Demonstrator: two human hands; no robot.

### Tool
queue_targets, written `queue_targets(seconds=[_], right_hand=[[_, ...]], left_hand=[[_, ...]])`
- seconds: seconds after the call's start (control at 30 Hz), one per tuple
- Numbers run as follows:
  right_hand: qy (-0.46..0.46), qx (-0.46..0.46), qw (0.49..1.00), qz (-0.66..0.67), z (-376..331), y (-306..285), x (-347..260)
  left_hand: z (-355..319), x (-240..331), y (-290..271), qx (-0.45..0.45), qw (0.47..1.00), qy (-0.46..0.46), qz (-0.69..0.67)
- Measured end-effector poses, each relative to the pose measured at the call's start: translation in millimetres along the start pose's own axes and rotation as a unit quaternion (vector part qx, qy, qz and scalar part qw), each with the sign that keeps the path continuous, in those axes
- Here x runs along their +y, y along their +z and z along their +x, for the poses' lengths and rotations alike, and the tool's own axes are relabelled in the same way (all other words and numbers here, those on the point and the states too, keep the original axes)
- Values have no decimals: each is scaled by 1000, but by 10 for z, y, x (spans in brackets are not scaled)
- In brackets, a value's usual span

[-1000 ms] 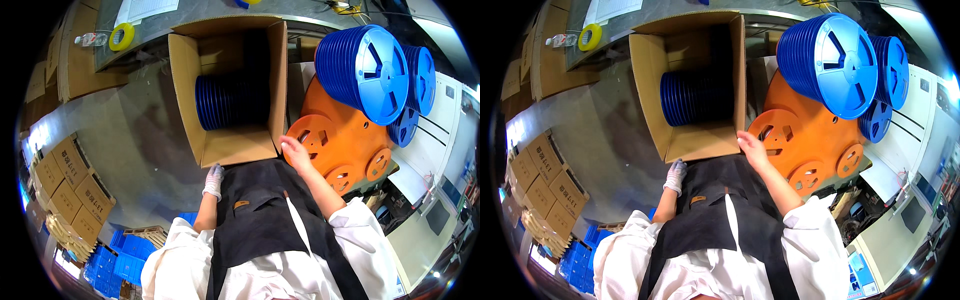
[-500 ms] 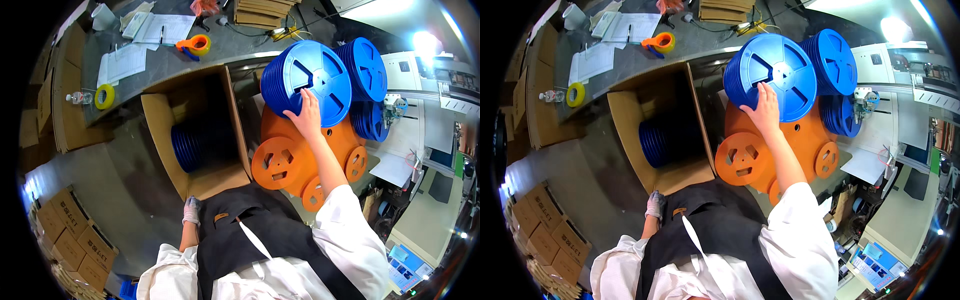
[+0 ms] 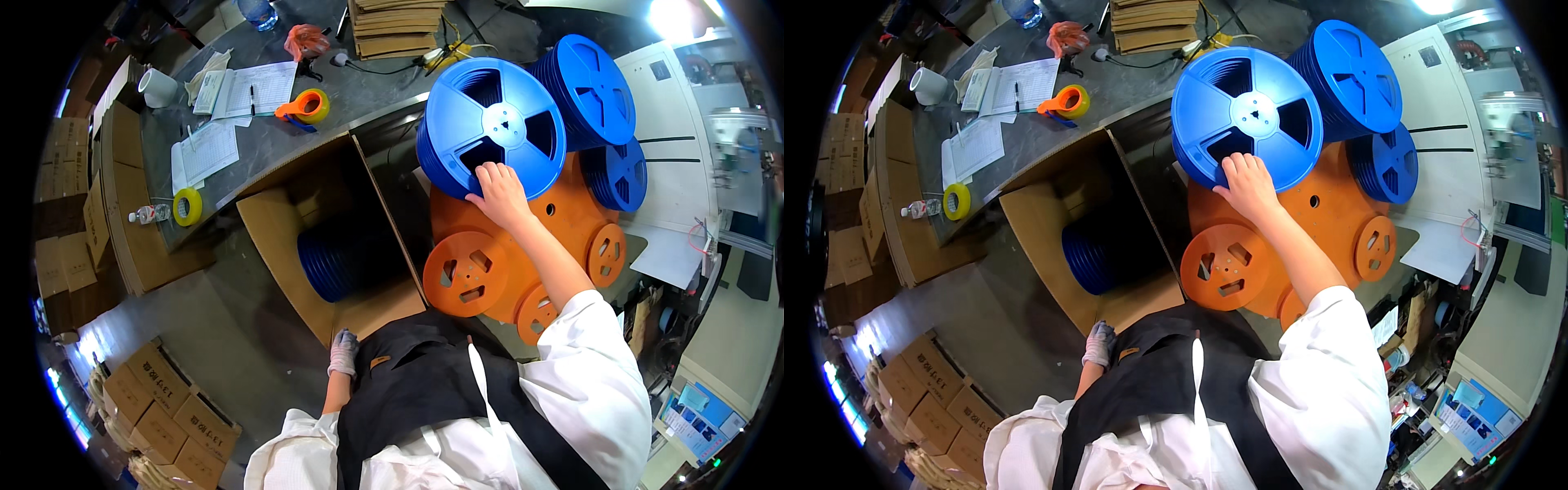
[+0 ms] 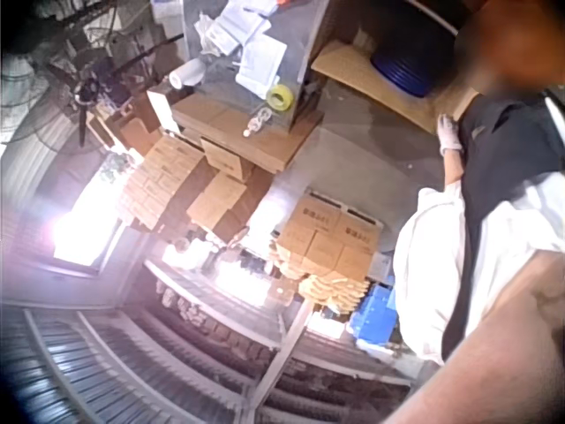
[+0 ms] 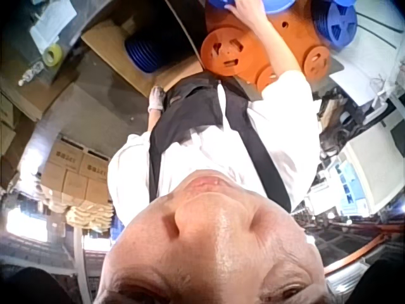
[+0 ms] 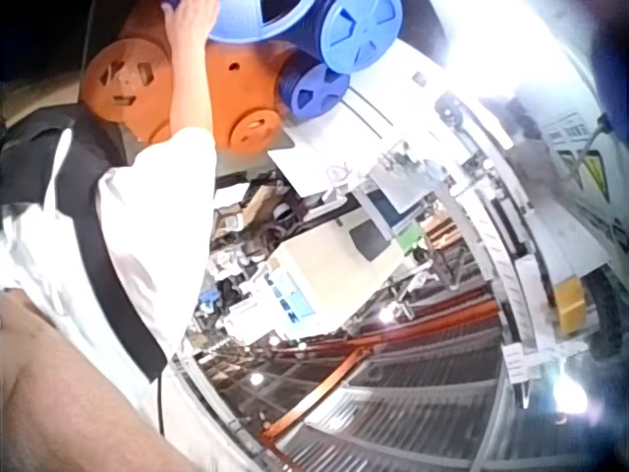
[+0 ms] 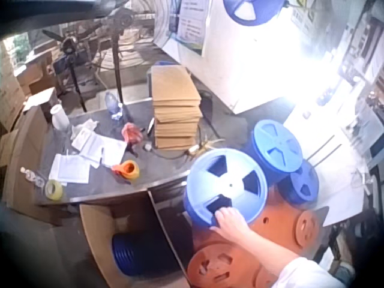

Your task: The person packs blue plastic spools into a cardboard box. They pick up the spools from a stack on a table, inspect them briefly, and place them vertically into the box. The person continues this process, filling the box with spools until it is full.

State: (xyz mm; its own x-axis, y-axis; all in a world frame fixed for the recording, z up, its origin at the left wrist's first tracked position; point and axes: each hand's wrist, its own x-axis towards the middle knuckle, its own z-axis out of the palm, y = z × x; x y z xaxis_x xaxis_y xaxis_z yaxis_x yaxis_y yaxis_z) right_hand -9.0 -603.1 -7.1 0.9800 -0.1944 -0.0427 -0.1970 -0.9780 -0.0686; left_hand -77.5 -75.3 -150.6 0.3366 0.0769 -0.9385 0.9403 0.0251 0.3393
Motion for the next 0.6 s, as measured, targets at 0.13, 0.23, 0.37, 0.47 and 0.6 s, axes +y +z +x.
queue_targets(seconds=[0.13, 0.23, 0.37, 0.47, 0.6], right_hand=[[79, -146, 986, 22, 283, 30, -117], [155, -314, 920, 175, 577, 209, 41], [145, -402, 858, 286, 856, 721, 167], [200, -391, 859, 263, 801, 919, 218], [228, -334, 886, 226, 669, 1118, 160]], left_hand=[[227, -102, -117, -48, 999, 5, 12], [237, -152, -46, -62, 998, 3, -16], [819, -582, -722, -197, 950, 200, 137], [600, -492, -329, -146, 986, 65, 36], [-67, -262, 5, -92, 996, 3, -6]])
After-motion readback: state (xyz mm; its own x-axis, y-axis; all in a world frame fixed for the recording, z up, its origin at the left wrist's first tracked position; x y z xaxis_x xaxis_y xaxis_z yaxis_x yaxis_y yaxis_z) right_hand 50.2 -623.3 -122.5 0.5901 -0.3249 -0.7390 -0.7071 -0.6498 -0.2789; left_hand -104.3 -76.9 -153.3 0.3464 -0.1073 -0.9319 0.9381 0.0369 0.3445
